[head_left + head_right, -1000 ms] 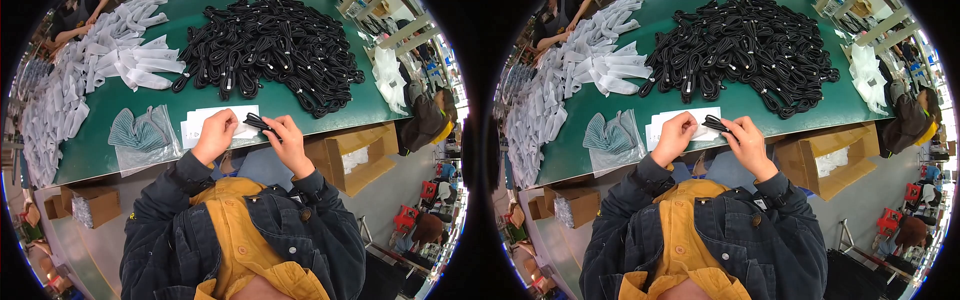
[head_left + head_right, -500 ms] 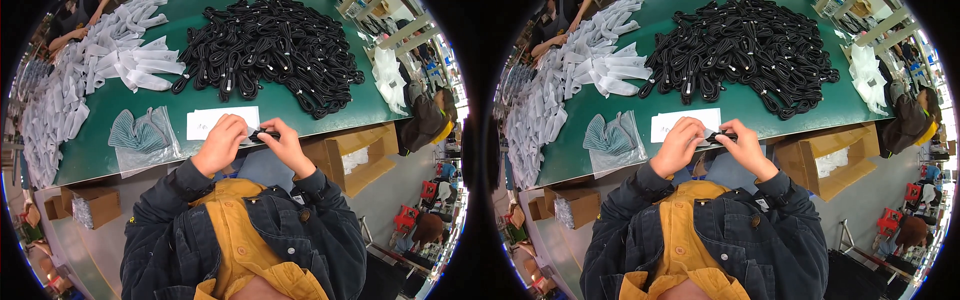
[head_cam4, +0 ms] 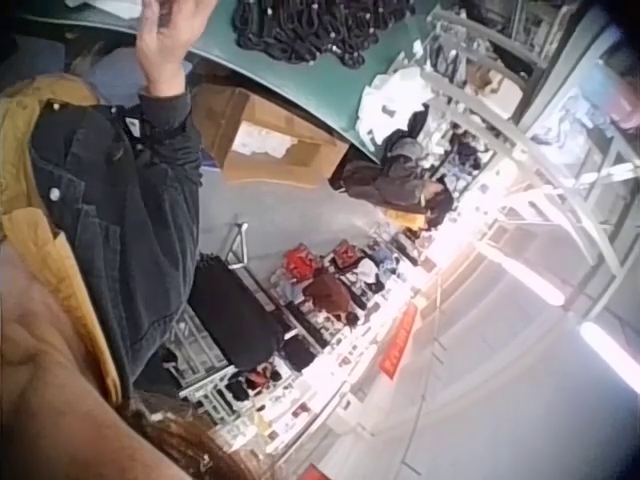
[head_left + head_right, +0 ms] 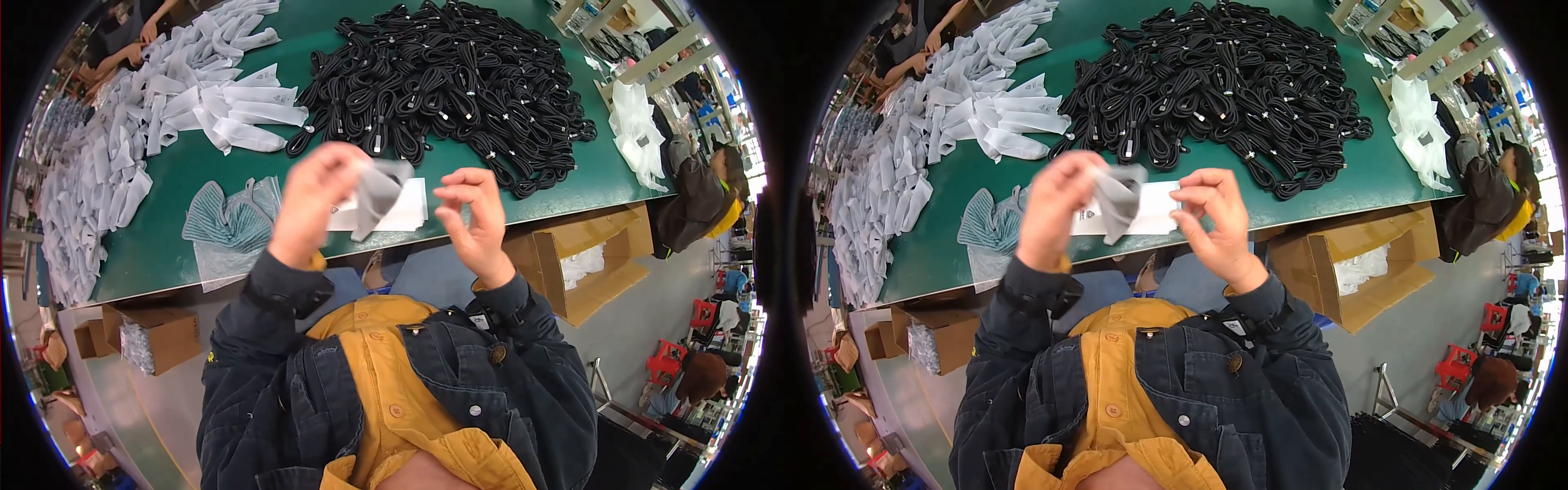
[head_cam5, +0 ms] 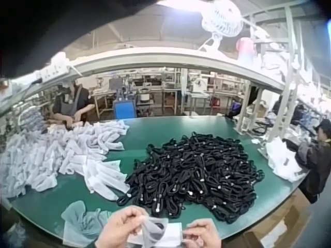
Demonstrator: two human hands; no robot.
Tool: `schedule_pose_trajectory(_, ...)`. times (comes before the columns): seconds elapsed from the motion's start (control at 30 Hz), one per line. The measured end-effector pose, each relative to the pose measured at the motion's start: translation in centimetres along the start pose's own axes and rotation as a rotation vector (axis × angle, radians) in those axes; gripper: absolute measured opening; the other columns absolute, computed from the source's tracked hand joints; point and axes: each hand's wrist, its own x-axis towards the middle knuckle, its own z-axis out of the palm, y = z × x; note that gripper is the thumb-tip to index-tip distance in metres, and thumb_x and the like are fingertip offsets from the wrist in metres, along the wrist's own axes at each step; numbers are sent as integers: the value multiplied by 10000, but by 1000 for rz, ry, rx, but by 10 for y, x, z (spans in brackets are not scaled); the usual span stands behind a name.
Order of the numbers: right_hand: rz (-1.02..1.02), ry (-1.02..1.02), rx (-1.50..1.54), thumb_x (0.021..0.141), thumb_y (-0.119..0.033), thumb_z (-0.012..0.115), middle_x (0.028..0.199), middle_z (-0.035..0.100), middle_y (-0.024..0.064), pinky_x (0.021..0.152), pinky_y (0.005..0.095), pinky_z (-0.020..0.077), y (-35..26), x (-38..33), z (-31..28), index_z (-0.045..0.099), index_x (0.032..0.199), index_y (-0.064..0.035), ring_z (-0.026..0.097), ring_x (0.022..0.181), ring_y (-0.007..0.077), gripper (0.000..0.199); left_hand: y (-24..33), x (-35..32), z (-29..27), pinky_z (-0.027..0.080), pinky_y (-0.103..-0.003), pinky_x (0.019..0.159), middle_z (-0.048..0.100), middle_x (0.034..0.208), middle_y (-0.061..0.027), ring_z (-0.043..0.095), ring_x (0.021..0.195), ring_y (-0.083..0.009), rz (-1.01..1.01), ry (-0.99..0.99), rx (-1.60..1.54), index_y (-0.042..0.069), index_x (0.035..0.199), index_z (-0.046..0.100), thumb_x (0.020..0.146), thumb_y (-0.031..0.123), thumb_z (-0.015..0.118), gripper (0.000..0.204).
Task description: The person picks up a cable and a plastic sleeve by hand, slides the cable into the sleeve, and places the packaged item onto a pile, repeating this process for several cables.
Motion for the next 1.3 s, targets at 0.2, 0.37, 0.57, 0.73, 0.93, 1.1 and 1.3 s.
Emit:
schedule_pose_trajectory(0.2, -104, 71, -838, 811, -55, 724, 1042, 571, 122, 683, 357, 501, 59, 11, -46, 636, 1041, -16, 584, 783, 283, 249, 36, 24, -69, 444, -240, 693, 632, 927, -6, 544, 746, -110, 486, 580, 516, 34, 1052, 647, 934, 105, 620, 141)
schedule_pose_trajectory(0.37, -115, -12, -1104, 809, -85, 714, 977, 588, 125, 694, 389, 501, 79, 3, -49, 653, 1022, -19, 562, 755, 301, 232, -22, -1, 1, 496, -328, 747, 599, 991, -106, 614, 843, -242, 433, 158, 929, 28, 1050, 639, 846, 47, 672, 207)
schedule_pose_trajectory(0.57, 19, 53, -862, 860, -78, 673, 860, 581, 111, 684, 341, 495, 72, -17, -35, 649, 1083, -6, 565, 736, 249, 236, -85, -1, 37, 508, -369, 722, 589, 926, -111, 615, 817, -320, 431, -25, 1025, 29, 926, 636, 827, 77, 705, 130)
schedule_pose_trajectory(0.73, 439, 16, -122, 914, -52, 624, 808, 555, 83, 634, 280, 463, 40, -30, -13, 653, 1114, -1, 556, 703, 179, 208, -95, -2, 38, 500, -381, 695, 604, 892, -116, 609, 786, -332, 369, -32, 1098, 14, 888, 624, 832, 79, 696, 112)
schedule_pose_trajectory(0.93, 139, -65, -261, 915, -45, 637, 817, 560, 86, 590, 276, 438, 27, -35, -15, 664, 1121, -9, 540, 652, 154, 211, -92, -3, 37, 490, -326, 665, 591, 823, -95, 592, 709, -264, 226, 30, 817, -3, 901, 619, 848, 28, 668, 79)
schedule_pose_trajectory(1.1, 13, -117, -314, 915, -49, 642, 834, 577, 105, 594, 293, 438, 26, -37, -15, 662, 1126, -7, 537, 640, 161, 217, -88, -5, 36, 468, -274, 649, 564, 801, -75, 548, 672, -185, 128, 39, 590, -10, 918, 607, 863, -12, 643, 66)
schedule_pose_trajectory(1.3, 180, -239, -281, 894, -46, 662, 849, 594, 95, 617, 307, 457, 35, -43, -13, 669, 1083, -11, 539, 630, 191, 192, -72, -11, 42, 472, -363, 692, 554, 852, -119, 567, 761, -291, 260, -34, 644, 7, 884, 583, 842, -10, 627, 63)
